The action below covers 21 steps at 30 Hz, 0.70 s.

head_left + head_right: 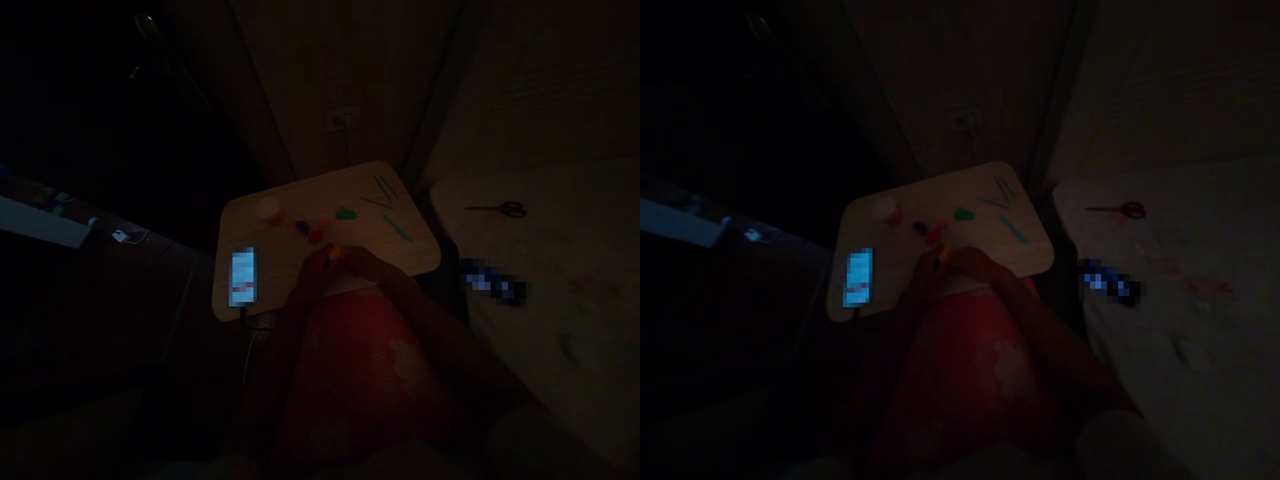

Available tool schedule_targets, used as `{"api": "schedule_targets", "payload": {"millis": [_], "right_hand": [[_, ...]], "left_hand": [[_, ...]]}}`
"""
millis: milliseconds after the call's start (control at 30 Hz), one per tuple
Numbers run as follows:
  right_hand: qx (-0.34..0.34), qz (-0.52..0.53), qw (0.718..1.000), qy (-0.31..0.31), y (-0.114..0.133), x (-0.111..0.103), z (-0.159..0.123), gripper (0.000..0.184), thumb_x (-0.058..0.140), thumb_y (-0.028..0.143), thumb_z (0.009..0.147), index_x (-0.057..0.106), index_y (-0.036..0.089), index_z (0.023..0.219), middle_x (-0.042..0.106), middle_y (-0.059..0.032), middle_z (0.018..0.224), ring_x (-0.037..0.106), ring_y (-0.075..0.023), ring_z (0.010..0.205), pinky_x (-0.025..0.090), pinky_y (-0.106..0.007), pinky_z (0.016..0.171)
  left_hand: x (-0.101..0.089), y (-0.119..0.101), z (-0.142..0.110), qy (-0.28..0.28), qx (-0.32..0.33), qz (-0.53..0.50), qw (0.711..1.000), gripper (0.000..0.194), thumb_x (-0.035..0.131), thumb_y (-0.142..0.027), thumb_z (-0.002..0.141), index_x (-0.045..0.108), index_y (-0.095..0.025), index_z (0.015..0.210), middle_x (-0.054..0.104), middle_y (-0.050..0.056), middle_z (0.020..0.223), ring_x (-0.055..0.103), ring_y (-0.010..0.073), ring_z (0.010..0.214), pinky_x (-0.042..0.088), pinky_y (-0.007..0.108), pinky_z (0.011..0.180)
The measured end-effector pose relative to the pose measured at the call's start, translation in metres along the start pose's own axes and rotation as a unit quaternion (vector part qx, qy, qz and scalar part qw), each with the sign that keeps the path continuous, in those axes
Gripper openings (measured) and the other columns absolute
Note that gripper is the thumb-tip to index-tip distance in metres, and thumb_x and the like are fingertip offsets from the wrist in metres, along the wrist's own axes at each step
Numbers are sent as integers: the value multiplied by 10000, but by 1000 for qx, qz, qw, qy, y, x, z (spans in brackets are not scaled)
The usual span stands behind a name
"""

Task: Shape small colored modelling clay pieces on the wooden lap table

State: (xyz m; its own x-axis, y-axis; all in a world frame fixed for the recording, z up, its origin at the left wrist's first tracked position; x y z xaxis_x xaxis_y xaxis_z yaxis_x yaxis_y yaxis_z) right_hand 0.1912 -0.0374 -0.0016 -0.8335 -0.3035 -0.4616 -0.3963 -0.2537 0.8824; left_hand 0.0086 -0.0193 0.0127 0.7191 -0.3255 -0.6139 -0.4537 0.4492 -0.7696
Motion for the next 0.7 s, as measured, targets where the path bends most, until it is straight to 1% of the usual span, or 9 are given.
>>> {"api": "schedule_targets", "payload": {"millis": [100,167,267,333,400,467,567,700], "right_hand": [[-4,-59,998,11,-6,3,3,520,404,495,1058,674,186,739,646,-80,691,554,-194,682,465,-335,724],[4,-82,997,2,-8,4,4,507,400,462,1065,686,181,754,676,-95,740,566,-197,701,454,-332,736],[18,-90,996,-11,-6,4,4,525,374,467,1077,701,179,782,696,-94,779,570,-186,708,436,-317,739],[24,-83,996,-14,-1,4,4,549,348,484,1077,716,175,812,704,-89,794,572,-178,716,421,-304,731],[40,-76,996,-14,5,3,5,581,342,523,1066,723,165,814,705,-82,794,573,-171,715,399,-292,704],[61,-75,995,-16,11,2,5,582,411,588,1025,716,154,785,695,-71,777,569,-168,705,374,-284,674],[85,-45,995,-21,16,1,4,566,481,626,970,699,143,770,687,-59,762,568,-167,694,363,-275,645],[89,18,995,-32,18,0,4,529,466,592,958,687,143,789,691,-56,784,576,-166,715,382,-259,631]], "left_hand": [[1,1,0,-14,-6,34,999,379,531,-460,999,678,-152,1164,737,125,993,660,255,894,523,376,845],[0,-3,0,-15,1,51,999,350,511,-442,1008,684,-161,1125,737,112,957,658,243,846,519,360,811],[-2,-11,0,-3,17,82,996,297,498,-409,1016,679,-173,1022,718,86,867,634,219,750,493,331,735],[-3,-16,0,0,21,114,993,284,482,-389,1023,668,-175,1012,713,79,845,627,213,726,482,324,717],[-5,-18,-1,6,14,148,989,281,469,-378,1027,658,-172,1058,723,80,865,641,218,733,485,325,721],[-5,-18,-2,12,3,170,985,282,465,-371,1024,642,-172,1117,737,86,910,670,232,771,494,329,732],[-5,-16,-4,21,5,157,987,268,469,-369,1012,609,-187,1150,741,86,948,694,242,808,502,324,730],[-2,-13,-6,20,41,125,991,300,517,-368,978,554,-187,1214,731,104,1007,696,252,847,512,337,750]]}}
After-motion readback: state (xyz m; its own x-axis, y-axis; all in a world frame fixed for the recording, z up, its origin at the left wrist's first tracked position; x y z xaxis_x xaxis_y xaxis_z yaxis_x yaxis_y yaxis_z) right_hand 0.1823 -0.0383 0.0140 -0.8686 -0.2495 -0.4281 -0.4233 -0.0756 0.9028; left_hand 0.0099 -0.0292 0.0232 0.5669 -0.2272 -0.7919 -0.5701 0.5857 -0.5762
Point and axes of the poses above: each hand's wrist, its own z-axis towards the middle knuckle, its own x-axis out of the palm, y = z × x, the point moved 1 cm from there along z, towards the middle knuckle
